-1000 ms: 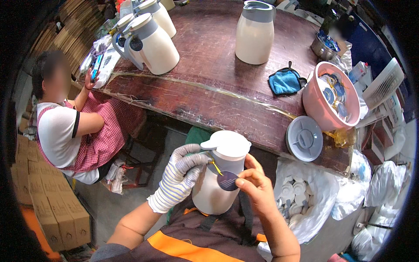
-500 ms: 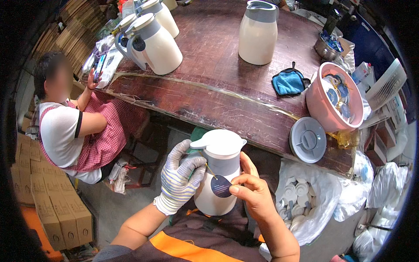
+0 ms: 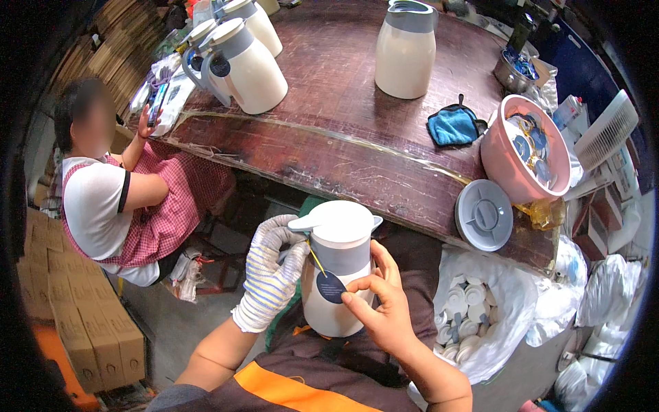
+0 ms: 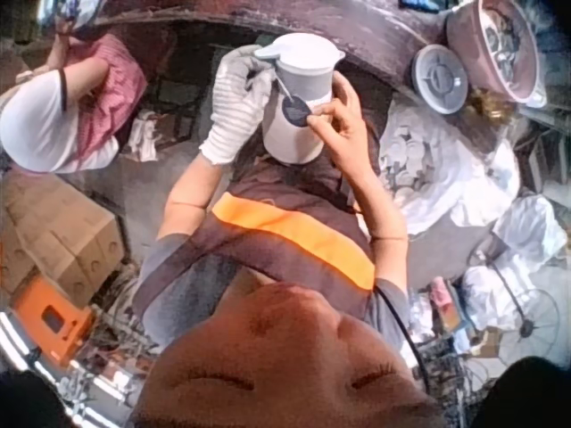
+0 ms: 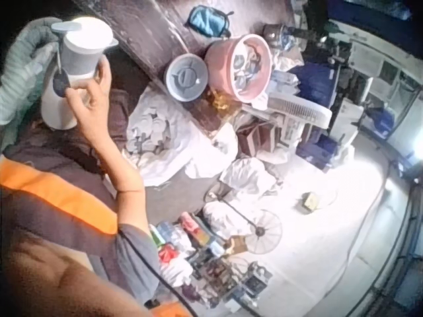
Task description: The person assembles white thermos flasks by attaching lids and inserting small blue circular components into the spouts. They handle the flasks one at a time, placing finished units on a wooden table. A coworker sits nearby using a phone.
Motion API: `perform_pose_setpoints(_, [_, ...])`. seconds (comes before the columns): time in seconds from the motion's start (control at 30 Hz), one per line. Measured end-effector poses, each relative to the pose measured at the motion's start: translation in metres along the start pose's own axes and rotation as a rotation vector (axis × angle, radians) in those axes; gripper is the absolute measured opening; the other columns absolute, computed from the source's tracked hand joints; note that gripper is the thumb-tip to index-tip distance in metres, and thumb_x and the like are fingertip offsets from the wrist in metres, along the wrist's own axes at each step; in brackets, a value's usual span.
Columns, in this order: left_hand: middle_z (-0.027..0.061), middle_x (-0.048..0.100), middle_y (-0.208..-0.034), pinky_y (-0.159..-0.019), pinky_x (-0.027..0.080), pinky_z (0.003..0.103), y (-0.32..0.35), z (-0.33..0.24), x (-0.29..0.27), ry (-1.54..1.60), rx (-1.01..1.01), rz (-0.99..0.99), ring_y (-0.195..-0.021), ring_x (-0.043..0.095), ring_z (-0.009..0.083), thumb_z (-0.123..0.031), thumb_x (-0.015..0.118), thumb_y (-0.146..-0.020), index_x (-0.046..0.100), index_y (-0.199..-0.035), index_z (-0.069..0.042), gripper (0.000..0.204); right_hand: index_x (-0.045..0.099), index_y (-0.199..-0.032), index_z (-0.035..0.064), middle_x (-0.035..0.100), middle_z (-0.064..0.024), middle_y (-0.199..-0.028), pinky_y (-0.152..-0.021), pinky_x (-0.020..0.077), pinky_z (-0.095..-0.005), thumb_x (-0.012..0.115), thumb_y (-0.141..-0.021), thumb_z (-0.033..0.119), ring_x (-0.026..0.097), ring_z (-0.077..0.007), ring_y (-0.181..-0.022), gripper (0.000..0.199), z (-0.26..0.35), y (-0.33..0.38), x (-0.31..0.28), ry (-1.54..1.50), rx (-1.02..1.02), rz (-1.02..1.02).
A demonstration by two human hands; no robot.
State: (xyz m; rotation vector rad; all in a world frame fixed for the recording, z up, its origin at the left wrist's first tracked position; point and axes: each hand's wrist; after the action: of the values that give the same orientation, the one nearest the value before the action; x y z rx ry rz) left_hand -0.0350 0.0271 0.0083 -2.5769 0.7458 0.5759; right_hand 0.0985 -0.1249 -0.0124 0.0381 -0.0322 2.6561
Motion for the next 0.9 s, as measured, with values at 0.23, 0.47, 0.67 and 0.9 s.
perform_pose_setpoints(0.23, [0.0114, 0.058, -0.098, -0.076, 0.049, 0.029, 0.002, 0.018, -0.01, 0.165, -0.128, 0.048, -0.087, 0.058, 0.0166, -0.011, 0.065, -0.082, 0.057, -0.108, 0.002, 0.03, 0.062, -0.083, 0.0007, 0.048, -0.0173, -0.135, -0.105, 0.0308, -0.0387, 0.062, -0.078, 0.004, 0.048, -0.0249, -0.12, 0.006, -0.006, 0.002, -0.014, -0.696, 0.275, -0.075])
perform_pose_setpoints(0.47, [0.0079, 0.06, -0.091, -0.075, 0.049, 0.028, 0.003, 0.006, -0.024, 0.35, -0.392, 0.231, -0.083, 0.057, 0.0126, -0.019, 0.072, -0.078, 0.054, -0.109, 0.001, 0.042, 0.062, -0.084, 0.0008, 0.053, -0.0133, -0.125, -0.103, 0.0335, -0.0368, 0.061, -0.081, 0.005, 0.05, -0.0215, -0.115, 0.005, -0.014, 0.003, -0.01, -0.609, 0.291, -0.13])
perform_pose_setpoints(0.67, [0.0053, 0.06, -0.09, -0.073, 0.049, 0.028, 0.01, 0.002, -0.022, 0.349, -0.447, 0.205, -0.082, 0.056, 0.0105, -0.02, 0.073, -0.075, 0.053, -0.107, -0.003, 0.041, 0.061, -0.085, 0.0003, 0.055, -0.0107, -0.118, -0.099, 0.038, -0.0351, 0.061, -0.082, 0.004, 0.052, -0.0199, -0.11, 0.005, -0.018, 0.009, 0.0, -0.512, 0.188, -0.213])
perform_pose_setpoints(0.9, [0.003, 0.061, -0.093, -0.078, 0.048, 0.027, 0.024, 0.016, -0.01, 0.378, -0.429, 0.149, -0.086, 0.056, 0.0106, -0.017, 0.079, -0.075, 0.057, -0.104, -0.003, 0.039, 0.061, -0.084, -0.0008, 0.057, -0.0114, -0.109, -0.093, 0.0401, -0.0323, 0.061, -0.082, 0.005, 0.054, -0.0198, -0.103, 0.007, -0.032, 0.019, 0.001, -0.601, 0.165, -0.348])
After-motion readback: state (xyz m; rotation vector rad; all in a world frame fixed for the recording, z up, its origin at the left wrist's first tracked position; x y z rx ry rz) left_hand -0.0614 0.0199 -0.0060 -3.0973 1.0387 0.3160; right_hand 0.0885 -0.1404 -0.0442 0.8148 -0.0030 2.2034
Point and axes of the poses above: each hand's wrist, its own y-axis away from the middle knuckle, its own x-axis out of the palm, z = x × y
